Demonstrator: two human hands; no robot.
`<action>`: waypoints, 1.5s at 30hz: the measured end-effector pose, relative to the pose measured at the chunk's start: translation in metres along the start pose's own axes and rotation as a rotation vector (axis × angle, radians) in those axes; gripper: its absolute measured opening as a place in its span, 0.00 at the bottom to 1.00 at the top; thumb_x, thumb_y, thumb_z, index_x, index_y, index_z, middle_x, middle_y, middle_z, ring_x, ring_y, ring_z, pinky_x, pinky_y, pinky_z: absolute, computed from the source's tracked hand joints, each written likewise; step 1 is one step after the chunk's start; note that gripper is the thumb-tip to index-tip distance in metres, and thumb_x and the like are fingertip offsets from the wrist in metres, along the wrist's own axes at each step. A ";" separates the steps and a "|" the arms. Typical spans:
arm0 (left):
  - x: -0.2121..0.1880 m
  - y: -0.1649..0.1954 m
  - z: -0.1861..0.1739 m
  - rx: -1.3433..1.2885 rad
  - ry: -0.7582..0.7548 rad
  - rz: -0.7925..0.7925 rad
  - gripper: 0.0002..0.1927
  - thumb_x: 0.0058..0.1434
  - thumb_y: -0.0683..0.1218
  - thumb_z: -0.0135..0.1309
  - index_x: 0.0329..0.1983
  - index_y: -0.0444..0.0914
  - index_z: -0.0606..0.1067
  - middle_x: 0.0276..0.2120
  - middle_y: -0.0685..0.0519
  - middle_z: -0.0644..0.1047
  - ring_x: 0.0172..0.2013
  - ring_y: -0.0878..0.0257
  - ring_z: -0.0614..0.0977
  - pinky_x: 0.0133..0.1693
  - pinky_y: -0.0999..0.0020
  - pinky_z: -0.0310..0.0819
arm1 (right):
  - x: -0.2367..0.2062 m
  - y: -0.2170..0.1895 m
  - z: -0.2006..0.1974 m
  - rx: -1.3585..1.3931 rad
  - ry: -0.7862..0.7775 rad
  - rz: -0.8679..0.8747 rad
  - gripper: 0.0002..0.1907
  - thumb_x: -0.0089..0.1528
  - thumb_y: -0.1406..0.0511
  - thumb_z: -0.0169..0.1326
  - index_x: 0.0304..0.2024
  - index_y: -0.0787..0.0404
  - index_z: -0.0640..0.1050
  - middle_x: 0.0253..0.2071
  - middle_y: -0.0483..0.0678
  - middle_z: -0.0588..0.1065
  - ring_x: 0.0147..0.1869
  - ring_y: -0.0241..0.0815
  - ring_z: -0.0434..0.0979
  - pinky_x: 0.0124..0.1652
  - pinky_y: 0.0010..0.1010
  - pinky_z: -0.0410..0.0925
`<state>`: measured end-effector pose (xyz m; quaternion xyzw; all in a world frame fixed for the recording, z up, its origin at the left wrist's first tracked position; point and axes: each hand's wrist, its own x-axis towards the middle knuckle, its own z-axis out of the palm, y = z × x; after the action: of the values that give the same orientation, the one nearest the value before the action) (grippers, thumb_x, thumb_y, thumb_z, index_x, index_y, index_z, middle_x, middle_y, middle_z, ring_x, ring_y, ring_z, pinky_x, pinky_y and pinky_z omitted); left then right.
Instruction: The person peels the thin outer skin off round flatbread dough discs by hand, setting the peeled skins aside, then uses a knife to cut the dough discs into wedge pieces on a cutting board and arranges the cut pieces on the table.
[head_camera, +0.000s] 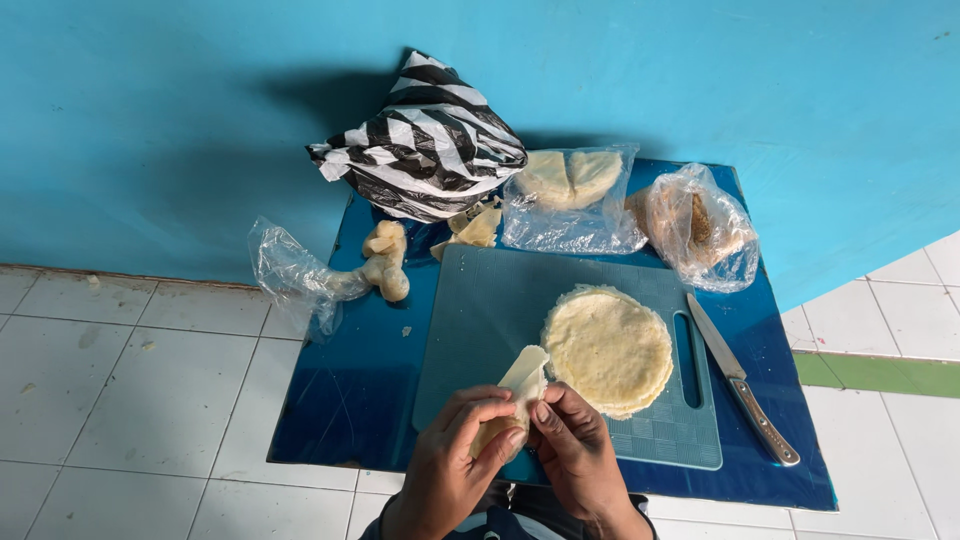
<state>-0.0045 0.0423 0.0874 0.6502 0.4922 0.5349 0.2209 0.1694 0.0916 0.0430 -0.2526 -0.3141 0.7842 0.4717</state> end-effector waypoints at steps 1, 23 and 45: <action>-0.001 0.000 0.001 0.013 0.013 0.004 0.12 0.64 0.43 0.62 0.49 0.36 0.77 0.50 0.46 0.80 0.48 0.51 0.86 0.46 0.62 0.82 | -0.001 -0.001 -0.001 0.008 -0.002 -0.003 0.08 0.68 0.69 0.52 0.48 0.67 0.77 0.45 0.50 0.78 0.49 0.38 0.78 0.50 0.33 0.72; -0.001 -0.018 0.004 -0.152 0.109 -0.190 0.09 0.68 0.43 0.55 0.46 0.33 0.74 0.51 0.45 0.76 0.47 0.60 0.86 0.37 0.70 0.85 | -0.003 -0.002 0.021 -0.161 -0.135 0.008 0.18 0.59 0.75 0.63 0.52 0.69 0.76 0.51 0.51 0.74 0.53 0.41 0.78 0.52 0.35 0.75; -0.023 -0.021 0.002 -0.102 0.035 -0.184 0.14 0.66 0.42 0.58 0.55 0.35 0.79 0.42 0.48 0.82 0.40 0.63 0.88 0.38 0.72 0.85 | -0.001 0.011 -0.010 -0.069 -0.015 -0.018 0.14 0.64 0.75 0.58 0.52 0.71 0.75 0.43 0.55 0.80 0.47 0.41 0.81 0.48 0.32 0.75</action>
<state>-0.0103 0.0316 0.0590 0.5808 0.5257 0.5479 0.2934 0.1703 0.0893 0.0282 -0.2601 -0.3470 0.7705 0.4673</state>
